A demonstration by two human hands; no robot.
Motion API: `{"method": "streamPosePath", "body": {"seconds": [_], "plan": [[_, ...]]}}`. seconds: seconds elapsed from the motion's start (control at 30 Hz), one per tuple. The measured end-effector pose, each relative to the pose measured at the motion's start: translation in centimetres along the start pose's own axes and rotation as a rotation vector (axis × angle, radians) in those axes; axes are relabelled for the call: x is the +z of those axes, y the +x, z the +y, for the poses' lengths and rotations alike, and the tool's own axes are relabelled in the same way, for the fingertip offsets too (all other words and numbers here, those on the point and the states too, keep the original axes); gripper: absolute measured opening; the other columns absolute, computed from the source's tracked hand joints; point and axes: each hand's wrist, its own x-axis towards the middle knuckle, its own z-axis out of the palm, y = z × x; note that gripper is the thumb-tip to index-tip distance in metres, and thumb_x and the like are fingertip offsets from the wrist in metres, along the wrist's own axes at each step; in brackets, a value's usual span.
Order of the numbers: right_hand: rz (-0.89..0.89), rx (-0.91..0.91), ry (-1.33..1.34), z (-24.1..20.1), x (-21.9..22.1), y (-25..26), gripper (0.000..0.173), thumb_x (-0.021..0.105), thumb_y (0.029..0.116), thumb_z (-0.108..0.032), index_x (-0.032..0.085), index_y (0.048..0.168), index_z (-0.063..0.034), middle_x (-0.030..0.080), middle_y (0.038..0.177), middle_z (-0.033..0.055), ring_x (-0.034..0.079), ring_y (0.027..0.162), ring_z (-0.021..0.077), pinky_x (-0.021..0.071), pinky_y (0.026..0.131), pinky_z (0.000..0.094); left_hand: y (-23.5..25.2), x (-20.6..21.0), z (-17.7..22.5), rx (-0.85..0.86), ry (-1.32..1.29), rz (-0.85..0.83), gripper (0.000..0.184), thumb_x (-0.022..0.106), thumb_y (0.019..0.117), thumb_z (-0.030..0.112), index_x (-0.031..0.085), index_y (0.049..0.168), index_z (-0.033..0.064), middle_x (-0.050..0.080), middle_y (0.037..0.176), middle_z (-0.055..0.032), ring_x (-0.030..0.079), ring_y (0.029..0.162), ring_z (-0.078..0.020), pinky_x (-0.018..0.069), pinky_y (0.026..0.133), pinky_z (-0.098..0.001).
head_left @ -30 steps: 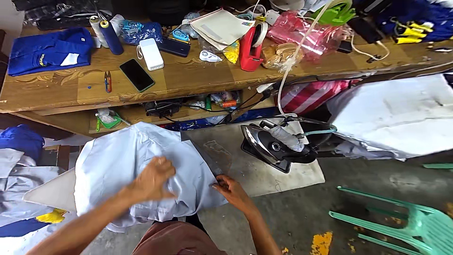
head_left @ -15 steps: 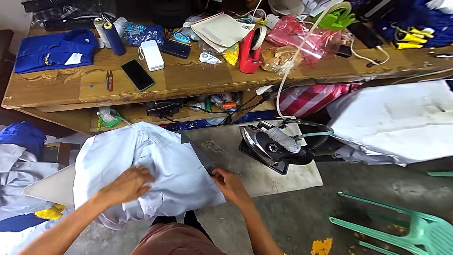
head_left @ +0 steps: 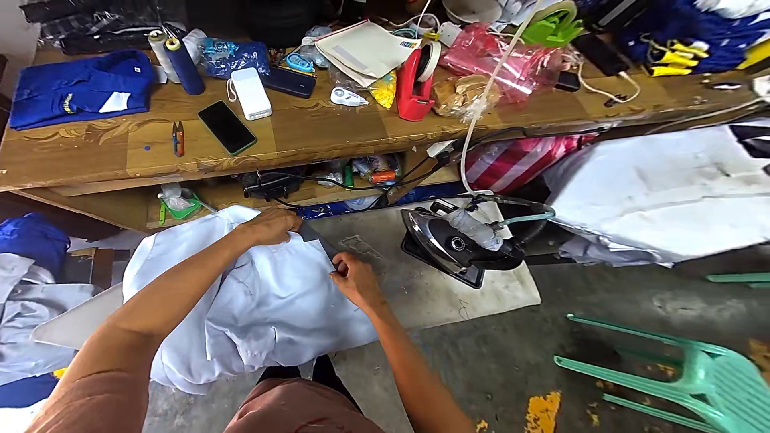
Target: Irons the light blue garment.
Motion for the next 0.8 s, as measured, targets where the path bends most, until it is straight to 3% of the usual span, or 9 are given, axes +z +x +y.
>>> {"method": "streamPosePath", "body": {"seconds": [0.13, 0.27, 0.4, 0.47, 0.53, 0.6, 0.67, 0.73, 0.8], "plan": [[0.092, -0.082, -0.003, 0.3, 0.9, 0.0, 0.041, 0.068, 0.0878, -0.022, 0.067, 0.126, -0.0081, 0.067, 0.12, 0.0155, 0.065, 0.11, 0.0329, 0.0499, 0.095, 0.0548, -3.6, 2.0, 0.3, 0.207, 0.161, 0.276, 0.012, 0.058, 0.0973, 0.006, 0.068, 0.102, 0.0012, 0.07, 0.103, -0.018, 0.068, 0.104, -0.0365, 0.0531, 0.094, -0.0536], [0.203, -0.228, 0.018, 0.3, 2.2, -0.6, 0.031, 0.065, 0.087, -0.012, 0.071, 0.117, -0.0076, 0.069, 0.113, 0.0157, 0.064, 0.111, 0.0344, 0.0499, 0.094, 0.0541, -6.2, 4.7, -0.4, 0.324, 0.33, 0.461, 0.016, 0.048, 0.1031, 0.003, 0.063, 0.101, 0.0004, 0.068, 0.096, -0.0192, 0.069, 0.097, -0.0375, 0.0557, 0.087, -0.0507], [0.351, -0.402, 0.032, 1.1, 4.1, -1.0, 0.023, 0.059, 0.0874, -0.003, 0.075, 0.102, -0.0084, 0.07, 0.104, 0.0144, 0.066, 0.105, 0.0328, 0.0549, 0.092, 0.0463, -7.4, 5.3, 0.0, 0.213, 0.312, 0.354, 0.019, 0.046, 0.1026, 0.001, 0.064, 0.104, -0.0006, 0.067, 0.104, -0.0219, 0.066, 0.106, -0.0412, 0.052, 0.096, -0.0546], [0.366, -0.445, 0.022, 1.3, 4.3, -1.1, 0.026, 0.057, 0.0876, -0.001, 0.077, 0.101, -0.0103, 0.07, 0.105, 0.013, 0.066, 0.106, 0.0312, 0.0553, 0.092, 0.0439, -7.7, 4.6, 1.5, 0.083, 0.273, 0.256, 0.02, 0.046, 0.1013, 0.0, 0.066, 0.107, -0.0028, 0.066, 0.111, -0.0253, 0.062, 0.114, -0.0447, 0.047, 0.102, -0.0594], [0.368, -0.461, 0.025, 1.6, 4.3, -1.2, 0.027, 0.056, 0.0878, -0.002, 0.077, 0.101, -0.0111, 0.07, 0.105, 0.0128, 0.065, 0.107, 0.0309, 0.0548, 0.093, 0.0428, -7.6, 3.9, 3.3, 0.019, 0.234, 0.25, 0.019, 0.049, 0.0986, -0.001, 0.066, 0.106, -0.003, 0.066, 0.114, -0.0254, 0.061, 0.116, -0.0447, 0.0463, 0.101, -0.0601], [0.343, -0.46, 0.065, 1.8, 4.1, -1.1, 0.027, 0.056, 0.0888, -0.003, 0.078, 0.102, -0.0113, 0.07, 0.106, 0.0133, 0.065, 0.108, 0.0308, 0.054, 0.095, 0.0428, -6.8, 3.9, 5.1, 0.058, 0.138, 0.315, 0.019, 0.051, 0.0972, 0.005, 0.068, 0.106, 0.0005, 0.067, 0.113, -0.0218, 0.062, 0.114, -0.0417, 0.0482, 0.099, -0.0575], [0.277, -0.42, 0.159, 2.2, 3.4, -1.2, 0.026, 0.058, 0.0908, -0.006, 0.078, 0.106, -0.0106, 0.07, 0.109, 0.0141, 0.064, 0.11, 0.0283, 0.0534, 0.096, 0.0409, -5.3, 5.2, 6.6, 0.127, -0.023, 0.334, 0.024, 0.057, 0.0991, 0.023, 0.07, 0.11, 0.0053, 0.069, 0.114, -0.0175, 0.062, 0.116, -0.0374, 0.0483, 0.102, -0.053], [0.212, -0.348, 0.275, 3.0, 2.4, -1.5, 0.026, 0.062, 0.0912, -0.009, 0.075, 0.113, -0.0079, 0.07, 0.11, 0.0126, 0.067, 0.101, 0.0204, 0.0567, 0.088, 0.0339, -3.8, 7.1, 7.5, 0.185, -0.078, 0.347, 0.028, 0.061, 0.0995, 0.032, 0.071, 0.111, 0.0087, 0.069, 0.115, -0.0146, 0.062, 0.117, -0.0346, 0.0483, 0.102, -0.0509], [0.172, -0.291, 0.415, 4.3, 2.0, -1.9, 0.03, 0.06, 0.0914, -0.007, 0.07, 0.119, -0.0027, 0.07, 0.108, 0.0123, 0.067, 0.091, 0.0153, 0.0572, 0.078, 0.0297, -2.7, 8.6, 7.8, 0.206, -0.054, 0.427, 0.025, 0.057, 0.1021, 0.028, 0.072, 0.106, 0.0082, 0.07, 0.11, -0.0141, 0.065, 0.112, -0.0342, 0.0512, 0.098, -0.0501]]}}
